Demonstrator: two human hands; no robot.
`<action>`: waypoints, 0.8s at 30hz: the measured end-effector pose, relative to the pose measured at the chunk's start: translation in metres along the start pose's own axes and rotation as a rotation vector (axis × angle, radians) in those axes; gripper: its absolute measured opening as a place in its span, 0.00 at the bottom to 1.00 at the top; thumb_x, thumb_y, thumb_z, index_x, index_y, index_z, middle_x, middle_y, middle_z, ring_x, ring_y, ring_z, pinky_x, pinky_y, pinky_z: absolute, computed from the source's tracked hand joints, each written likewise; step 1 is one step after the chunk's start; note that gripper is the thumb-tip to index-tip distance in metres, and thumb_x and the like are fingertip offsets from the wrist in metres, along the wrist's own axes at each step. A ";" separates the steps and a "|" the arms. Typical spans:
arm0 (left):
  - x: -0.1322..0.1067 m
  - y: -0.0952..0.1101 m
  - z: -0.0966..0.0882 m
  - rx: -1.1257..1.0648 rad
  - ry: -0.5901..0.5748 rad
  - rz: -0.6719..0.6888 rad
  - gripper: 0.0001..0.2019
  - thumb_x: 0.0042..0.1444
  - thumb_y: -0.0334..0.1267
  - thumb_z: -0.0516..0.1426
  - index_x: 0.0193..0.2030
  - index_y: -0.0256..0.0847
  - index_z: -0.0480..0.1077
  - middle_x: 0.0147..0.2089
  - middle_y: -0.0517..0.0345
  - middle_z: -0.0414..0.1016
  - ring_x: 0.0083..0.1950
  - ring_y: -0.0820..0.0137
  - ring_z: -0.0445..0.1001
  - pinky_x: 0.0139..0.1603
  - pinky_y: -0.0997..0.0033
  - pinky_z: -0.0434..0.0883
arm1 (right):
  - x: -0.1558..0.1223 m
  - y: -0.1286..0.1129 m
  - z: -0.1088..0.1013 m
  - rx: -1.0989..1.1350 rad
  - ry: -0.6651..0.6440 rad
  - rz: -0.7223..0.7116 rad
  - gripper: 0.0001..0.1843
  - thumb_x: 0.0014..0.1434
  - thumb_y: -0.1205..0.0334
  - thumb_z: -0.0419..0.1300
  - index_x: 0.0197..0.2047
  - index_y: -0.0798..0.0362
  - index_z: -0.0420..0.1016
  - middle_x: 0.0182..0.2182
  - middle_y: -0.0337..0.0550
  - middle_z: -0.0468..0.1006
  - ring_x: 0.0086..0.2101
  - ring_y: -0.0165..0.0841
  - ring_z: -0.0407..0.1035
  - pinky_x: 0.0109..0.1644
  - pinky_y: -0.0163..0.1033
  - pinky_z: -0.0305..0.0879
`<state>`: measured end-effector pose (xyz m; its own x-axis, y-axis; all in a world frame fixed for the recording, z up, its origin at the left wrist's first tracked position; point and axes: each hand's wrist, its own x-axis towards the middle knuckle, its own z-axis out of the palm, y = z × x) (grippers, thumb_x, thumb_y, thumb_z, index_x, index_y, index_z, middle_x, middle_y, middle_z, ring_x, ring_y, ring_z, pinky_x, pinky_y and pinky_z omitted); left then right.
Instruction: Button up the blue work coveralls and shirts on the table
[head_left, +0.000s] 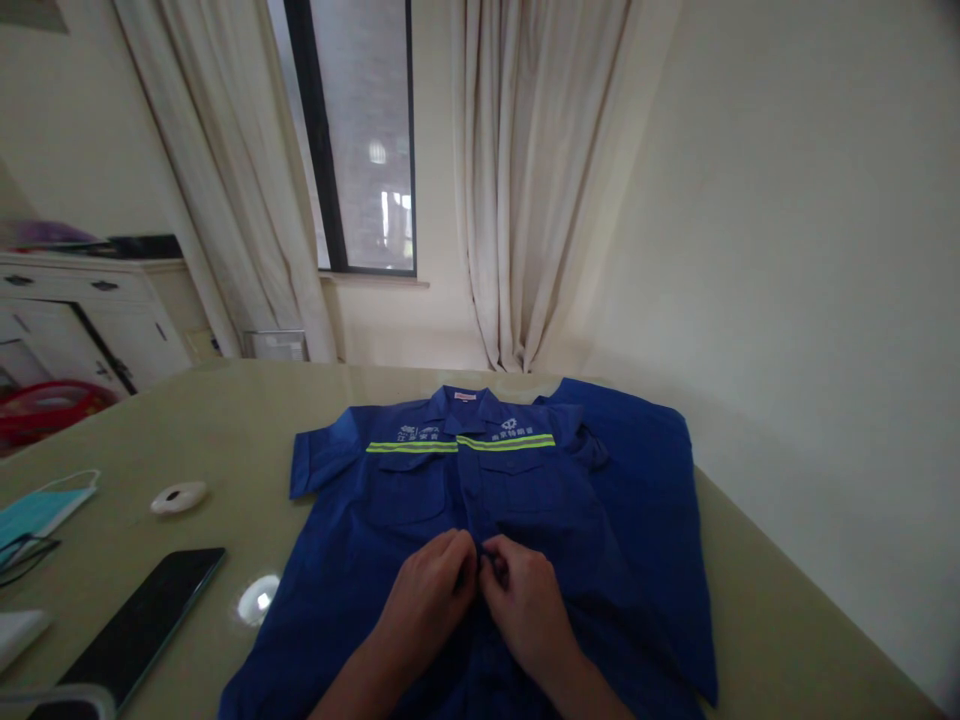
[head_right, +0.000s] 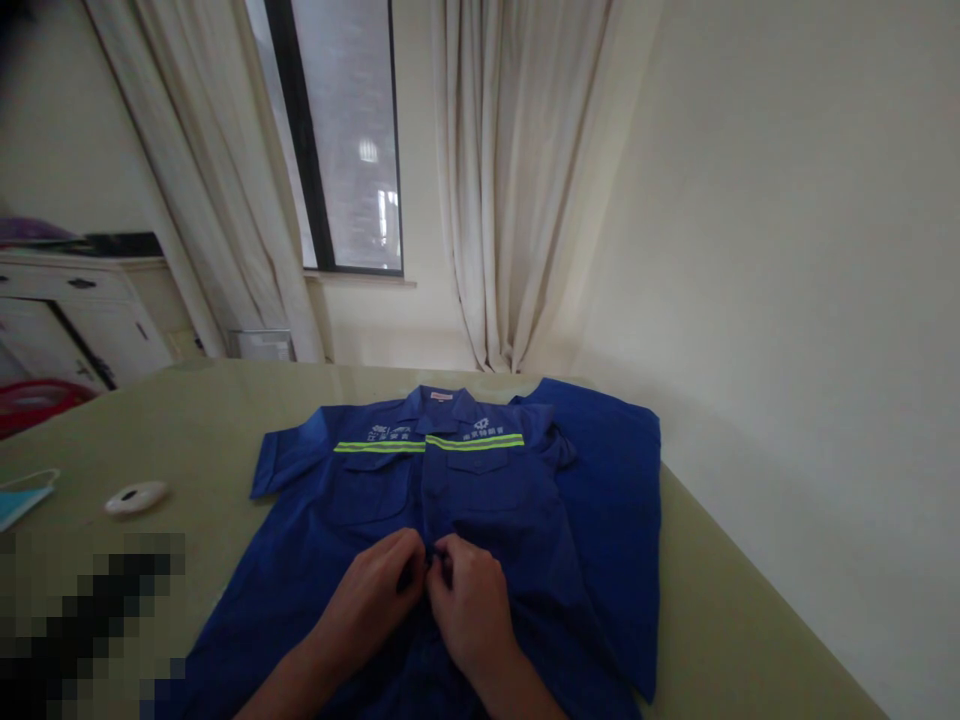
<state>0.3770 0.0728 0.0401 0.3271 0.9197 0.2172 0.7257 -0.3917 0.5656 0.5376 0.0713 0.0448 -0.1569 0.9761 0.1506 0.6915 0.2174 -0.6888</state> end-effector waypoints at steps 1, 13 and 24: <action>0.000 0.000 0.001 0.006 0.010 -0.003 0.07 0.61 0.27 0.51 0.34 0.44 0.63 0.36 0.59 0.72 0.36 0.68 0.71 0.38 0.72 0.64 | 0.001 0.000 -0.001 0.061 -0.015 -0.009 0.11 0.64 0.64 0.56 0.40 0.51 0.81 0.31 0.41 0.83 0.31 0.34 0.77 0.35 0.33 0.63; 0.005 -0.002 0.003 -0.349 0.089 -0.148 0.04 0.55 0.30 0.54 0.33 0.44 0.66 0.29 0.64 0.73 0.30 0.71 0.72 0.32 0.73 0.63 | 0.011 0.013 -0.005 0.346 -0.073 0.008 0.09 0.63 0.60 0.57 0.39 0.53 0.79 0.29 0.40 0.79 0.29 0.32 0.72 0.32 0.33 0.65; 0.013 -0.025 0.019 -0.840 0.056 -0.341 0.15 0.55 0.49 0.62 0.36 0.42 0.64 0.30 0.62 0.74 0.33 0.68 0.74 0.35 0.70 0.72 | 0.005 0.013 -0.001 -0.059 -0.053 -0.176 0.10 0.68 0.68 0.53 0.40 0.51 0.75 0.38 0.41 0.77 0.38 0.34 0.74 0.43 0.35 0.65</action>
<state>0.3745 0.0944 0.0132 0.1296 0.9907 -0.0420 0.0908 0.0304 0.9954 0.5460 0.0792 0.0375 -0.3151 0.9217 0.2263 0.6903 0.3862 -0.6118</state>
